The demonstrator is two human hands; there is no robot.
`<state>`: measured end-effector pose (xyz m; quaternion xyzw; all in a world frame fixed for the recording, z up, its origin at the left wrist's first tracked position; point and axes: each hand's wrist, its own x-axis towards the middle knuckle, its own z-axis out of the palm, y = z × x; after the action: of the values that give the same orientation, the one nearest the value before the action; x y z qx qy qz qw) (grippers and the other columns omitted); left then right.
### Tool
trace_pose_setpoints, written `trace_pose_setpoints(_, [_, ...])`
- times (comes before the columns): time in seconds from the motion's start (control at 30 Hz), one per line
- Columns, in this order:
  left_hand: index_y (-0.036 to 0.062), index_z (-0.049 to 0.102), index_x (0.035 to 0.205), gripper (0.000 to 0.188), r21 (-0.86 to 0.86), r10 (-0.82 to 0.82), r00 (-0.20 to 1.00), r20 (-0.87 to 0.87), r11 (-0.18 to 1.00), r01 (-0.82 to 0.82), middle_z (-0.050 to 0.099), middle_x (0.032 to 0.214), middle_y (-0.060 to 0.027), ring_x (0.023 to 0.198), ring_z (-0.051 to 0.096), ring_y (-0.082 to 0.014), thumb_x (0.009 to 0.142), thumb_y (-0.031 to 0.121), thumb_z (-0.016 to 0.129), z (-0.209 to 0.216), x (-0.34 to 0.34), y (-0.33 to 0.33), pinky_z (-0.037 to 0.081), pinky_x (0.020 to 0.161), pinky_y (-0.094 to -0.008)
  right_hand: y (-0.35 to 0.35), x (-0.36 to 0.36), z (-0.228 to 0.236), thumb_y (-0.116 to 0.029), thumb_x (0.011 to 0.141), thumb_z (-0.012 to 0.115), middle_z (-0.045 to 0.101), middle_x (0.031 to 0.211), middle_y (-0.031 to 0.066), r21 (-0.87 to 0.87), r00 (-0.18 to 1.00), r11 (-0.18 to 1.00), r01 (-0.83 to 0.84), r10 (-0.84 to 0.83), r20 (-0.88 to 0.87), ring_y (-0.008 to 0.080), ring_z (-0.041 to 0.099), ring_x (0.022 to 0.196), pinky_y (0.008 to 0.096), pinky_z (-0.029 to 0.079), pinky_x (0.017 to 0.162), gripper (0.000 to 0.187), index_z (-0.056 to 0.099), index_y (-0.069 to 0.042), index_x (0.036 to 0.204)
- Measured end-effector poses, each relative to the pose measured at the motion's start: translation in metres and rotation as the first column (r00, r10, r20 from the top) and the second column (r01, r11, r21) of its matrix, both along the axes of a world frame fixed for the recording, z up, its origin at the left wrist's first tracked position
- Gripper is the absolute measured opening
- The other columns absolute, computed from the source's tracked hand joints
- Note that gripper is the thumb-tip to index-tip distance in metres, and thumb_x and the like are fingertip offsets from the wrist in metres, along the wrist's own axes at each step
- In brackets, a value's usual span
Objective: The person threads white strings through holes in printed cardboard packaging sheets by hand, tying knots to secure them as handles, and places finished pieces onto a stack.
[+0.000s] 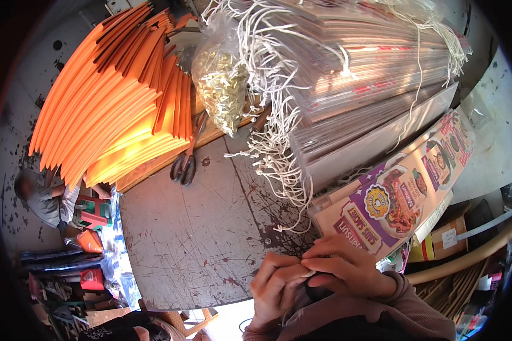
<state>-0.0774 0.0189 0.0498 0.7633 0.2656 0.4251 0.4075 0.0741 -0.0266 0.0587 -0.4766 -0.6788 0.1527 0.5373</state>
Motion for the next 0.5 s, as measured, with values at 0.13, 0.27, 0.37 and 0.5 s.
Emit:
trace_pose_setpoints(0.13, [0.0004,0.052,0.087,0.013,-0.155,0.046,0.982,0.184,0.988,-0.017,0.055,0.083,-0.0121,0.074,0.054,-0.0192,0.077,-0.007,0.054,-0.007,0.01,-0.003,0.045,0.066,-0.0266,0.0,-0.001,-0.004,-0.003,0.067,0.069,0.057,0.089,0.0091,-0.007,0.999,1.0,0.022,-0.021,0.032,0.0245,0.055,0.078,0.0331,0.046,0.069,0.03,0.059,-0.006,0.094])
trace_pose_setpoints(0.27, [-0.0001,0.049,0.088,0.013,-0.441,0.252,0.795,0.552,0.897,0.022,0.054,0.085,-0.014,0.078,0.054,-0.0184,0.078,-0.009,0.052,-0.004,0.029,-0.011,0.045,0.069,-0.0277,0.001,-0.001,0.002,-0.002,0.067,0.068,0.054,0.092,0.0068,-0.088,0.999,0.995,-0.048,0.046,-0.02,0.025,0.055,0.078,0.0315,0.046,0.073,0.029,0.059,-0.007,0.094])
trace_pose_setpoints(0.37, [-0.0002,0.048,0.086,0.013,-0.427,0.224,0.79,0.571,0.903,0.052,0.055,0.087,-0.0148,0.079,0.055,-0.0176,0.078,-0.01,0.053,-0.014,0.028,-0.006,0.045,0.069,-0.0275,0.001,-0.001,0.007,-0.003,0.068,0.068,0.052,0.091,0.0054,-0.254,0.987,0.965,-0.073,0.033,-0.158,0.0216,0.056,0.077,0.0287,0.046,0.067,0.023,0.061,-0.007,0.089])
trace_pose_setpoints(0.5, [-0.0015,0.053,0.085,0.015,-0.246,0.113,0.927,0.357,0.969,-0.024,0.058,0.092,-0.0177,0.08,0.059,-0.0192,0.073,-0.007,0.061,-0.015,0.019,-0.004,0.048,0.068,-0.026,0.002,0.007,0.005,-0.004,0.069,0.069,0.053,0.092,0.0057,-0.27,0.972,0.959,-0.085,0.021,-0.233,0.0172,0.056,0.075,0.0256,0.046,0.061,0.018,0.062,-0.007,0.085])
